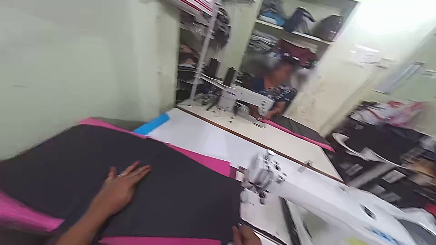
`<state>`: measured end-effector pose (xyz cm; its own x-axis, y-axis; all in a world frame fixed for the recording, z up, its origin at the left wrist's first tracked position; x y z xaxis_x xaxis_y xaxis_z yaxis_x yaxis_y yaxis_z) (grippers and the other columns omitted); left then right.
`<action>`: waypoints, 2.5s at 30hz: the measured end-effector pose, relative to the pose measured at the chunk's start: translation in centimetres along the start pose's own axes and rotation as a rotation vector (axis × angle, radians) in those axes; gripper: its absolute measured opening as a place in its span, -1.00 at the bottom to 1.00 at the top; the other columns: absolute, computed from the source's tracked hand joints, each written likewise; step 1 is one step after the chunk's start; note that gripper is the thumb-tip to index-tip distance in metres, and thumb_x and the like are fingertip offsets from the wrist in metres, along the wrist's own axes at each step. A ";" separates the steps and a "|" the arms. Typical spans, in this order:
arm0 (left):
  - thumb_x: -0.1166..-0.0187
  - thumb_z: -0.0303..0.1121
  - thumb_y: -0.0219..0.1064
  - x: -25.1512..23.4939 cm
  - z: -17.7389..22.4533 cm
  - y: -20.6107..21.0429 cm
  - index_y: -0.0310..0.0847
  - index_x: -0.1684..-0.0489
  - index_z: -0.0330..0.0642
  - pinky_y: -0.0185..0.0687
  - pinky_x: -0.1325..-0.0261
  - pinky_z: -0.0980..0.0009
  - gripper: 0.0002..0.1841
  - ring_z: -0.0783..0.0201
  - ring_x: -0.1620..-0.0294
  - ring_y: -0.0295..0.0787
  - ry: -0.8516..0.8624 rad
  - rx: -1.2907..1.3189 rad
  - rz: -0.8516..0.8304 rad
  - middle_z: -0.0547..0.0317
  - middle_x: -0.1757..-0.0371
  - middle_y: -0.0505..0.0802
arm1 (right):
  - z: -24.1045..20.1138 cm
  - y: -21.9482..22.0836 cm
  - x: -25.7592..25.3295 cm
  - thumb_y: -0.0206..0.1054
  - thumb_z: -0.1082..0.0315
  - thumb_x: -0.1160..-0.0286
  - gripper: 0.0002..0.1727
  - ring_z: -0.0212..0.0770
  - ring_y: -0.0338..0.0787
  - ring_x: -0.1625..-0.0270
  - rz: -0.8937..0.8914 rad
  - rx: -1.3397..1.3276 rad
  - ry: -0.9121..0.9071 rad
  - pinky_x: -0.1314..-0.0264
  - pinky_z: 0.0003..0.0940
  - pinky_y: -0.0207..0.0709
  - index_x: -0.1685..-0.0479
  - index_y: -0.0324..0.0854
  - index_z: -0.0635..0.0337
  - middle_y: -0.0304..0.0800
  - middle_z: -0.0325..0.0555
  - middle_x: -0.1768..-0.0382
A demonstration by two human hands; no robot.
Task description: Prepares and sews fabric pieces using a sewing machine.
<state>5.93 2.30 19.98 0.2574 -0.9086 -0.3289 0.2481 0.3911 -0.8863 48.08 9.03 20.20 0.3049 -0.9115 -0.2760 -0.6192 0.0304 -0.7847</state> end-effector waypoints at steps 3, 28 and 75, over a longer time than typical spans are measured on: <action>-0.63 -0.61 -0.08 -0.4 -0.4 -0.5 0.68 -0.46 -0.17 -0.31 -0.55 -0.74 -0.47 -0.36 -0.74 0.31 0.080 0.065 -0.035 0.06 -0.57 0.70 | 0.2 0.1 0.4 0.37 0.35 -0.45 -0.70 0.05 0.86 0.37 0.114 -0.066 0.006 0.21 0.05 0.71 0.58 0.77 0.39 0.81 0.09 0.52; -0.60 -0.43 0.33 -0.8 -3.4 -2.0 0.69 0.12 -0.56 0.50 -0.07 -0.35 -0.75 -0.40 -0.05 0.71 -0.473 0.198 -0.324 -0.52 0.09 0.77 | -25.8 20.4 -12.0 0.03 -0.36 -0.68 0.05 0.14 -0.21 -0.96 -0.590 0.180 -0.431 -0.93 0.18 -0.36 -0.92 -0.15 0.24 -0.21 0.19 -0.92; -0.87 -0.16 -0.21 -2.7 20.4 7.2 0.18 -0.84 -0.09 -0.50 -0.76 -0.46 -0.43 -0.07 -0.95 -0.17 0.255 0.064 -0.473 0.19 -0.90 0.22 | 0.6 -6.3 2.8 0.44 0.51 -0.31 -0.65 -0.01 0.83 -0.15 0.231 -0.241 0.009 -0.22 -0.17 0.73 -0.11 0.72 0.47 0.81 0.24 -0.06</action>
<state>26.09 10.52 21.15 -0.1288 -0.9913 0.0256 0.3409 -0.0685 -0.9376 53.31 6.53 24.05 0.1304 -0.8955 -0.4256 -0.8250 0.1401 -0.5475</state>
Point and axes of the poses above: each hand's wrist, its own x-axis away from the middle knuckle, its own y-axis out of the palm, z = x × y, the point moved 3 cm from there along -x, towards the middle knuckle
